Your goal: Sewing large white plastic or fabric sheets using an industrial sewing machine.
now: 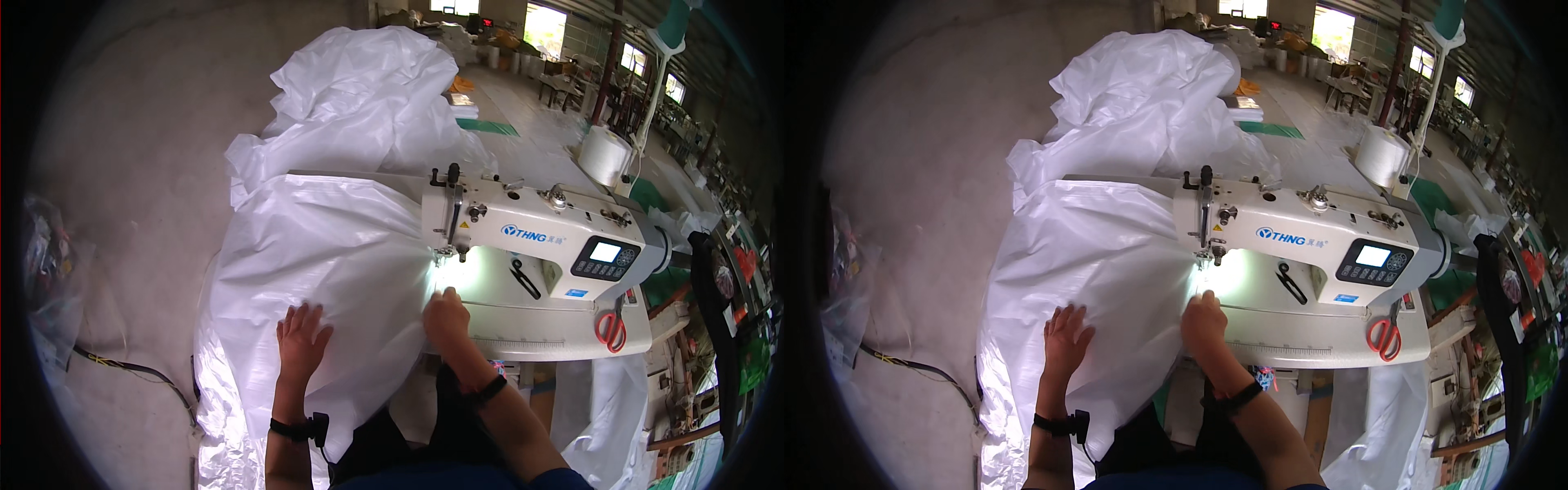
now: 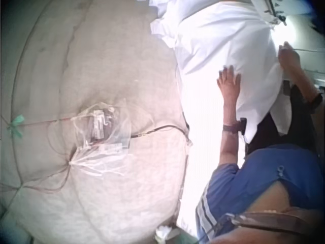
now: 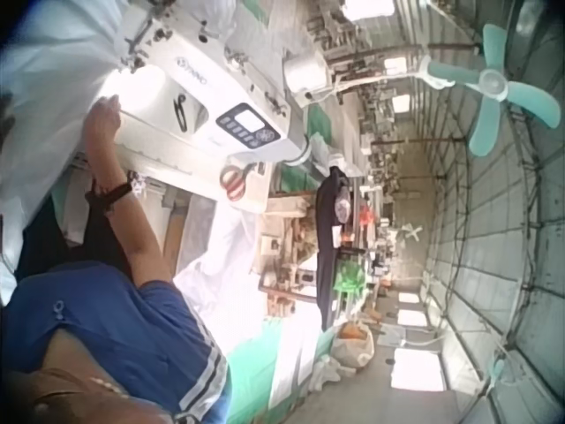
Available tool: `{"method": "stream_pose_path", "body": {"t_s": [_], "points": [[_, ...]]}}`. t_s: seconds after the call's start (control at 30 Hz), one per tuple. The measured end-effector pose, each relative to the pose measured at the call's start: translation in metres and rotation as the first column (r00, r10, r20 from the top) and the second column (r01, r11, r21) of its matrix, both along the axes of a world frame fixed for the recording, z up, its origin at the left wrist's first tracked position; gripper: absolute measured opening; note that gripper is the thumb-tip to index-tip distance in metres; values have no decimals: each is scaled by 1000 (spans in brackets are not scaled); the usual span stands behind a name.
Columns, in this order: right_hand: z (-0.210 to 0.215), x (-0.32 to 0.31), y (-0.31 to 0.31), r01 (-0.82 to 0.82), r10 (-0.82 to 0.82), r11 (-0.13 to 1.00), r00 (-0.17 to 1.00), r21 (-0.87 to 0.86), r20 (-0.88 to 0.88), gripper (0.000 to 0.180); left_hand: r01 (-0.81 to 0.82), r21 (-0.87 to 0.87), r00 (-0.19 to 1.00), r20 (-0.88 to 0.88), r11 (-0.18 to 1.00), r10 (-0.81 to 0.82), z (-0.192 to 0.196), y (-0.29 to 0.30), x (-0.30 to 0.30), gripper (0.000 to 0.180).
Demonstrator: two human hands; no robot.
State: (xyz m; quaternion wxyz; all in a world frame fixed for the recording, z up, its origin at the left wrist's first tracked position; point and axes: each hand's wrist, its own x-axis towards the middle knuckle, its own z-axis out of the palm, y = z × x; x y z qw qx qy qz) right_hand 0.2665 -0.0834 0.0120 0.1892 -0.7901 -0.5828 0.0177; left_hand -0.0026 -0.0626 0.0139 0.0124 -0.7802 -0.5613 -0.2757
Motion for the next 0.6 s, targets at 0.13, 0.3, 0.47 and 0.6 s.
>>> {"method": "stream_pose_path", "body": {"t_s": [0.13,0.3,0.47,0.6], "points": [[-3,-12,-66,-118,251,929,897,351,-364,15,-8,-84,1000,2,996,8,-10,11,-7,44],[-119,-28,-121,-325,380,925,783,198,-493,16,74,-209,997,34,975,-68,4,18,-7,43],[-153,-37,-83,-459,289,887,625,-42,-725,36,165,-223,986,34,961,-161,-11,53,-26,40],[-96,-131,9,-478,282,878,539,-12,-794,37,417,-244,757,-440,876,-483,-4,113,-24,27]]}}
